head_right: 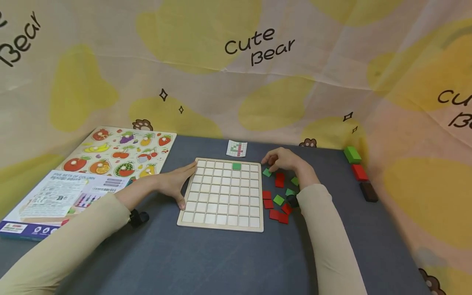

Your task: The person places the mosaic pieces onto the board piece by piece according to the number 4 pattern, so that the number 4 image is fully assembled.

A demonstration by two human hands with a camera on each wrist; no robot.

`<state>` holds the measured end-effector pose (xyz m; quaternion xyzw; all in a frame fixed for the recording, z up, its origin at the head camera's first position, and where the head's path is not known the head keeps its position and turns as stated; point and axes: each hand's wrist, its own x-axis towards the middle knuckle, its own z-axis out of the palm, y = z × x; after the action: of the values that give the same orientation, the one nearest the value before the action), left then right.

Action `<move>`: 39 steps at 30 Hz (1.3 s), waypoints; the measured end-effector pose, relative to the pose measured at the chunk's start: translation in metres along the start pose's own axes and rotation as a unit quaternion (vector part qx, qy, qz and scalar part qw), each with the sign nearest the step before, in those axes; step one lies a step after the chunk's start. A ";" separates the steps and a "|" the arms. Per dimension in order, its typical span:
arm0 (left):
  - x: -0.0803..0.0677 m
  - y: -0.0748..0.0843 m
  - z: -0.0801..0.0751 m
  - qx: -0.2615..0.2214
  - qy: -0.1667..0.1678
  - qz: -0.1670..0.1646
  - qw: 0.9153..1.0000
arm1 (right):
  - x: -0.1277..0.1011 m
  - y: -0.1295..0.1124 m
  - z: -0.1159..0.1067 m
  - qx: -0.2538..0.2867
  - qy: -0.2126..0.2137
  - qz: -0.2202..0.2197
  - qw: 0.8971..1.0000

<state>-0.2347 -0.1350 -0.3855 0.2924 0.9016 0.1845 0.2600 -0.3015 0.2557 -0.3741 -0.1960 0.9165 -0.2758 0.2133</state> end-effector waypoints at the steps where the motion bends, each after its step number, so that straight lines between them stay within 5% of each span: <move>1: 0.000 0.000 0.000 0.000 0.000 -0.001 1.000 | -0.001 0.000 0.000 -0.002 -0.008 0.000 1.000; 14: 0.004 0.000 0.000 0.024 0.004 -0.002 1.000 | -0.003 0.000 0.008 -0.095 0.008 0.002 0.995; 19: 0.004 -0.004 -0.004 0.034 0.032 0.004 0.999 | -0.003 -0.004 0.009 -0.103 0.014 0.016 0.994; 30: 0.004 -0.006 -0.004 0.049 0.034 -0.015 0.998 | 0.006 -0.033 0.019 -0.015 0.115 -0.011 0.993; 39: 0.001 -0.004 -0.003 0.061 0.037 -0.017 0.997 | 0.030 -0.075 0.050 -0.006 0.095 -0.063 0.993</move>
<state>-0.2387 -0.1377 -0.3858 0.2857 0.9250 0.1355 0.2109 -0.2837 0.1623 -0.3761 -0.2273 0.9203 -0.3001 0.1061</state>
